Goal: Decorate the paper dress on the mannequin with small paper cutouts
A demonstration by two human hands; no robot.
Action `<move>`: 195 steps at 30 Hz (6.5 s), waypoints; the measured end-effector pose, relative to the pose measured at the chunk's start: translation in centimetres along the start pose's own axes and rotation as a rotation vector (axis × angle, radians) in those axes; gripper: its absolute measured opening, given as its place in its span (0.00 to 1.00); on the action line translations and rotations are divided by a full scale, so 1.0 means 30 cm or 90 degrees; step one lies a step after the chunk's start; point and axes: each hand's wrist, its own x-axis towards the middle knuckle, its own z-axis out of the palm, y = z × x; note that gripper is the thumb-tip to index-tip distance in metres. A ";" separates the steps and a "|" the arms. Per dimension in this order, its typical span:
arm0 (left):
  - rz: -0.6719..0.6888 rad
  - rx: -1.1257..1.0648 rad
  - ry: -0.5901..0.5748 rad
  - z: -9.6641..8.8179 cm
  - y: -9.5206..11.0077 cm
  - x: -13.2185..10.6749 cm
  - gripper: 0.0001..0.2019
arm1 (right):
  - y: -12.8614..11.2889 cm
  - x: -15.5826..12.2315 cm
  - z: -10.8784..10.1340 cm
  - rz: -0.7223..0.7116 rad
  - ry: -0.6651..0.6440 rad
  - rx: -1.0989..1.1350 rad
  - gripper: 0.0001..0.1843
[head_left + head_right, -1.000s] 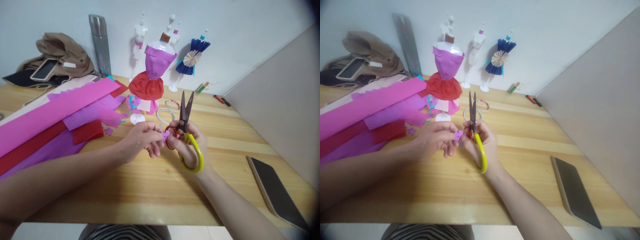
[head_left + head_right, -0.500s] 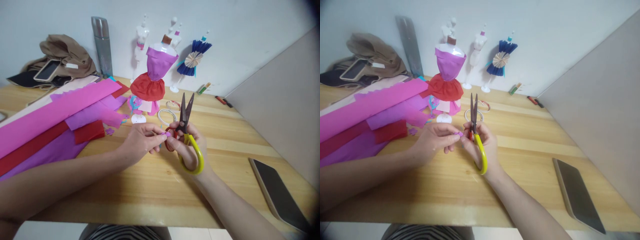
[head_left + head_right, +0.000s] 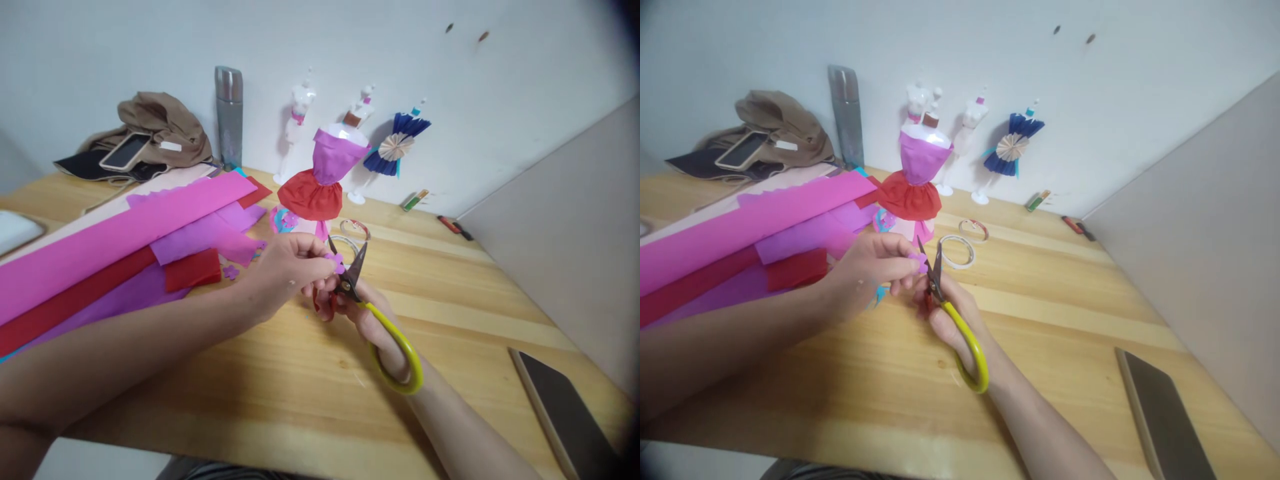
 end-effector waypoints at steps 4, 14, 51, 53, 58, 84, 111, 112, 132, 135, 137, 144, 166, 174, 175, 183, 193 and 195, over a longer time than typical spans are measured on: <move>-0.028 0.049 0.000 -0.002 -0.006 -0.002 0.08 | 0.003 -0.003 0.003 -0.017 -0.001 -0.028 0.31; -0.076 0.075 0.036 0.012 -0.001 -0.007 0.10 | 0.004 -0.009 -0.002 -0.052 0.018 -0.115 0.31; -0.075 0.070 0.029 0.014 -0.004 -0.005 0.11 | -0.066 -0.017 0.016 -0.027 0.026 -0.120 0.27; -0.076 0.067 0.023 0.013 -0.006 -0.004 0.12 | -0.067 -0.014 0.015 -0.034 0.019 -0.119 0.27; -0.076 0.057 0.019 0.013 -0.009 -0.003 0.10 | -0.059 -0.007 0.012 -0.043 0.021 -0.119 0.28; -0.068 0.038 0.014 0.011 -0.005 -0.008 0.09 | -0.085 -0.012 0.027 -0.024 0.028 -0.087 0.29; -0.057 0.028 -0.019 -0.001 -0.018 -0.002 0.07 | -0.087 -0.031 0.019 0.008 0.036 -0.047 0.27; -0.056 0.027 -0.019 -0.001 -0.015 -0.003 0.07 | -0.086 -0.032 0.018 0.010 0.034 -0.046 0.27; -0.159 0.112 -0.001 -0.020 0.045 0.014 0.10 | -0.096 -0.039 0.009 0.032 0.010 -0.041 0.26; -0.169 0.053 0.000 -0.021 0.042 0.017 0.12 | -0.094 -0.038 0.012 0.032 0.026 -0.042 0.26; -0.171 0.014 0.003 -0.021 0.040 0.016 0.12 | -0.094 -0.037 0.013 0.034 0.033 -0.044 0.27; -0.180 0.043 -0.063 -0.007 0.029 0.002 0.12 | -0.100 -0.035 0.011 0.033 0.038 -0.034 0.27; -0.127 0.077 0.012 -0.006 0.033 0.002 0.12 | -0.100 -0.041 0.019 0.063 0.049 -0.006 0.28; -0.111 0.092 0.024 -0.006 0.043 -0.001 0.13 | -0.108 -0.047 0.021 0.065 0.042 0.004 0.25; -0.105 0.103 0.027 -0.006 0.043 0.000 0.14 | -0.108 -0.046 0.021 0.067 0.044 0.002 0.25; -0.061 0.255 0.055 -0.001 0.067 0.010 0.15 | -0.108 -0.044 0.022 0.074 0.043 0.006 0.26; -0.072 0.264 0.017 -0.016 0.093 0.010 0.15 | -0.112 -0.045 0.030 0.084 0.045 0.005 0.28; -0.076 0.265 0.013 -0.017 0.101 0.008 0.15 | -0.109 -0.048 0.029 0.088 0.047 0.006 0.28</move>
